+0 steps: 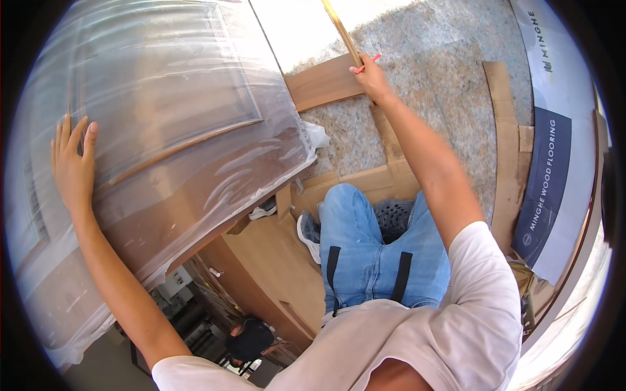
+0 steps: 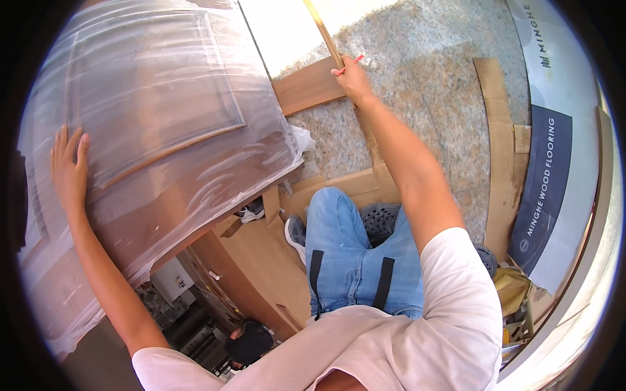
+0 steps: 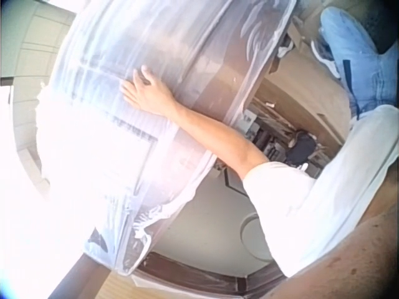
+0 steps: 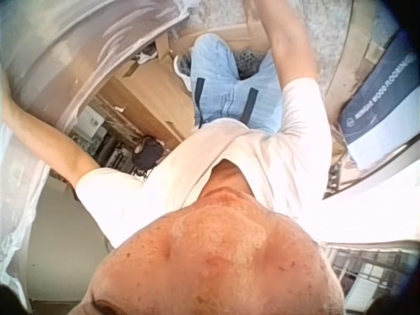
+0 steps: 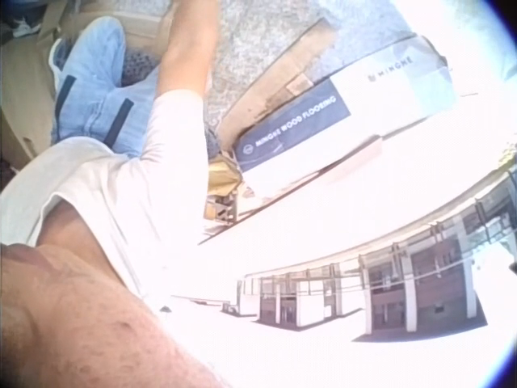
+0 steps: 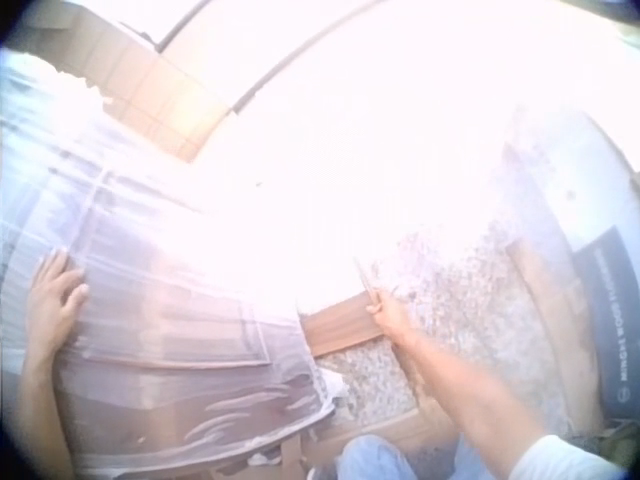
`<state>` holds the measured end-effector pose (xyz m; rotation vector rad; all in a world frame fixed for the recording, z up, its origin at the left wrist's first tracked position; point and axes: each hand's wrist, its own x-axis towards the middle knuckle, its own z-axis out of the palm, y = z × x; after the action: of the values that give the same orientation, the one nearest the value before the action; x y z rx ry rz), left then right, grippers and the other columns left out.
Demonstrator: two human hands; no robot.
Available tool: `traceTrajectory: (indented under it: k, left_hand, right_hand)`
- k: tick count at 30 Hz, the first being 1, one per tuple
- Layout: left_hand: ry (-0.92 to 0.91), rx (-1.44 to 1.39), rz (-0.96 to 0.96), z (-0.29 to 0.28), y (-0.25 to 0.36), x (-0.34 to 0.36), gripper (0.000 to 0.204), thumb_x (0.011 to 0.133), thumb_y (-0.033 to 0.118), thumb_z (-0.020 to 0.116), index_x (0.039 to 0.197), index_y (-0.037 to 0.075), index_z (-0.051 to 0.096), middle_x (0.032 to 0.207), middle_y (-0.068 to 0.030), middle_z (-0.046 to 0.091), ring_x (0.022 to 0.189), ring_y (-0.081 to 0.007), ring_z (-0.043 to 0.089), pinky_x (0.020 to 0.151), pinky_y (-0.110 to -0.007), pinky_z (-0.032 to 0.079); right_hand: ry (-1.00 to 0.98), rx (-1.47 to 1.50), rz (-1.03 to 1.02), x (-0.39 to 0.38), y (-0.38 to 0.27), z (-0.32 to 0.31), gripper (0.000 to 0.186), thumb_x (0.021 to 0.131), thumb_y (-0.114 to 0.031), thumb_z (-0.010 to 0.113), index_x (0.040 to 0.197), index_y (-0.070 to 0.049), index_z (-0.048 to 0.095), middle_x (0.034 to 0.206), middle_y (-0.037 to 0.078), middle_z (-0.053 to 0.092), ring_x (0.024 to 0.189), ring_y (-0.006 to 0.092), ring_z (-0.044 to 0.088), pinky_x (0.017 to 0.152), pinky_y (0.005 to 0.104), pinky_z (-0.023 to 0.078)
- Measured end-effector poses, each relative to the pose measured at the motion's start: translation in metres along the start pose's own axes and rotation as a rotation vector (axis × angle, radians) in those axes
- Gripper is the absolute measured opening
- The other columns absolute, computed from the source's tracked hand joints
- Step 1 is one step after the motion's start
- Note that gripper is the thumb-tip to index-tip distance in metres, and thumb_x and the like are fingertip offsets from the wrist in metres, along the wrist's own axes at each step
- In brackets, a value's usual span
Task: The person measures and marks floor planks using a ruler and pencil, then carries a plank to a table saw, sits on the floor, and uses the saw to cut the plank.
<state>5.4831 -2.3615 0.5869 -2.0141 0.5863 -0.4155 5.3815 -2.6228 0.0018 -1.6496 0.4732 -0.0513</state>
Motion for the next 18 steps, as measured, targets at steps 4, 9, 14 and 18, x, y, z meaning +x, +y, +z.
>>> traceTrajectory:
  k: [4, 9, 14, 18]
  left_hand:
    - [0.064, -0.388, -0.282, 0.013, 0.068, -0.009, 0.056, 0.097, 0.052, 0.051, 0.128, 0.007, 0.062, 0.144, -0.0148, 0.051, 0.138, -0.0298, 0.041, 0.117, -0.043, 0.024]
    - [0.03, -1.046, 0.017, 0.032, 0.317, -0.038, 0.034, 0.092, 0.018, 0.064, 0.123, 0.002, 0.062, 0.131, -0.0133, 0.06, 0.124, -0.0305, 0.053, 0.109, -0.044, 0.038]
    - [-0.095, -1.245, 0.297, 0.092, 0.443, 0.031, 0.033, 0.09, 0.015, 0.064, 0.121, 0.004, 0.063, 0.12, -0.0156, 0.065, 0.11, -0.0343, 0.062, 0.096, -0.042, 0.048]
    - [-0.054, -1.145, 0.665, 0.121, 0.505, 0.058, 0.031, 0.09, 0.011, 0.057, 0.119, 0.003, 0.062, 0.127, -0.0151, 0.061, 0.119, -0.03, 0.057, 0.098, -0.041, 0.046]
  right_hand:
    - [0.155, 0.135, 0.031, 0.001, 0.004, -0.009, 0.04, 0.09, -0.02, 0.067, 0.121, 0.001, 0.054, 0.097, 0.021, 0.065, 0.093, 0.0337, 0.063, 0.082, 0.0406, 0.048]
    - [0.178, 0.25, -0.017, 0.004, 0.013, -0.002, 0.043, 0.088, -0.018, 0.068, 0.124, 0.002, 0.054, 0.099, 0.017, 0.066, 0.092, 0.0273, 0.063, 0.083, 0.0361, 0.049]
    - [0.204, 0.311, 0.05, 0.006, 0.011, 0.005, 0.042, 0.088, -0.018, 0.068, 0.123, 0.001, 0.055, 0.1, 0.015, 0.065, 0.091, 0.0237, 0.063, 0.082, 0.0353, 0.049]
    - [0.205, 0.281, 0.046, 0.003, 0.008, 0.002, 0.04, 0.089, -0.017, 0.067, 0.123, -0.001, 0.054, 0.1, 0.012, 0.065, 0.091, 0.0209, 0.062, 0.082, 0.0346, 0.049]
